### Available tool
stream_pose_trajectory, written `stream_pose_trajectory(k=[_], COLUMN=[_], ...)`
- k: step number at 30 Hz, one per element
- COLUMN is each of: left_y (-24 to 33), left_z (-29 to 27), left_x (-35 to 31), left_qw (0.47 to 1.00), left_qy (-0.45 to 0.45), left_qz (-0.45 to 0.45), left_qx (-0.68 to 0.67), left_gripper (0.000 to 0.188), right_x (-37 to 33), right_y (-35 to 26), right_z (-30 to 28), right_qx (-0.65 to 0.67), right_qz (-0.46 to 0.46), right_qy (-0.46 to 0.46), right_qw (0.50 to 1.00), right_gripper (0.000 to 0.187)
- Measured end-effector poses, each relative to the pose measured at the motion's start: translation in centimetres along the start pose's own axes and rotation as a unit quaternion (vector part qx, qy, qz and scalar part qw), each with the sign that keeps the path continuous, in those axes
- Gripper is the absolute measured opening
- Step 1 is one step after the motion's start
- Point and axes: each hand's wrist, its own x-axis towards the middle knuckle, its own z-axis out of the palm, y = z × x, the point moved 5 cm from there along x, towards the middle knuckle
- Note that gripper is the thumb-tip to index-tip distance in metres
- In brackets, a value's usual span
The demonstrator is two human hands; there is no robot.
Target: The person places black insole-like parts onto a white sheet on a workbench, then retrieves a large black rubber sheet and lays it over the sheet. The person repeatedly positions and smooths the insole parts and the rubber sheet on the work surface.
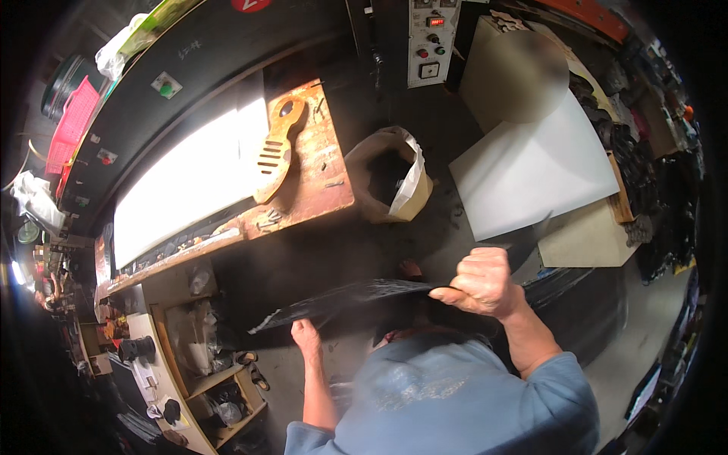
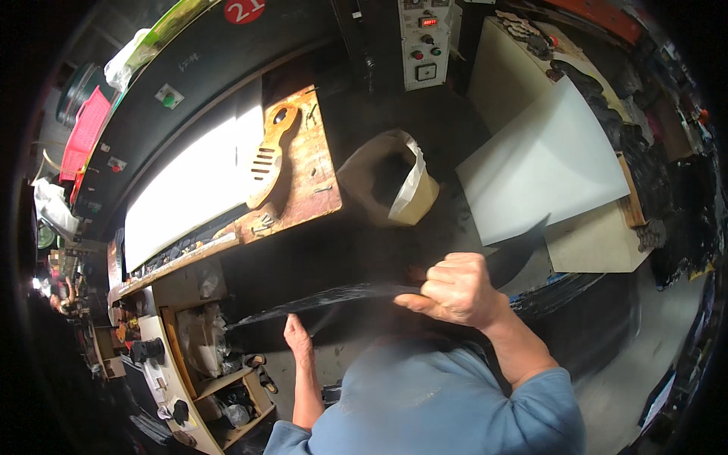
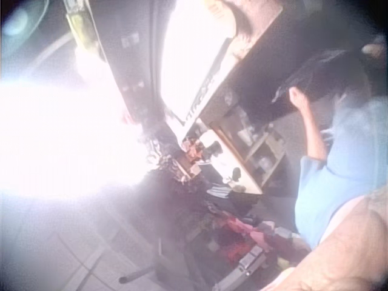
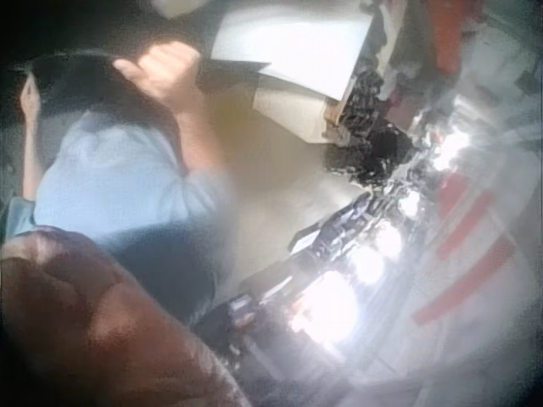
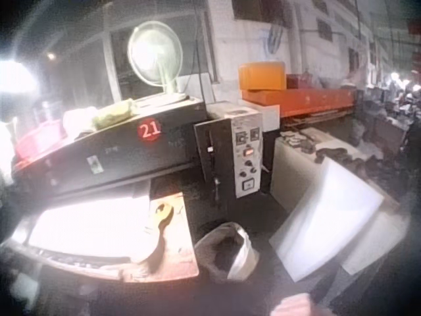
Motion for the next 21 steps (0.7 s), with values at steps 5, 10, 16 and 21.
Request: stream_pose_trajectory(k=[5,10,16,21], left_y=[4.5,7.1,7.5,7.3], left_z=[1.8,3.3,3.9,3.1], left_x=[-0.5,-0.1,0.6,1.1], left_qw=[0.997,0.993,0.991,0.987], left_qy=[0.069,0.106,0.127,0.149], left_qz=[-0.004,-0.002,-0.01,-0.019], left_qx=[0.024,0.047,0.042,0.05], left_gripper=[0.056,0.059,0.054,0.047], right_x=[1.3,3.5,6.3,9.6], right_y=[5.3,10.1,12.9,12.3], right_z=[1.3,1.1,1.1,2.2], right_qx=[0.071,0.087,0.093,0.11], right_qz=[-0.01,-0.025,-0.045,-0.079], right_qy=[0.018,0.03,0.026,0.004], right_qw=[0.997,0.996,0.994,0.991], right_gripper=[0.065,0.065,0.065,0.063])
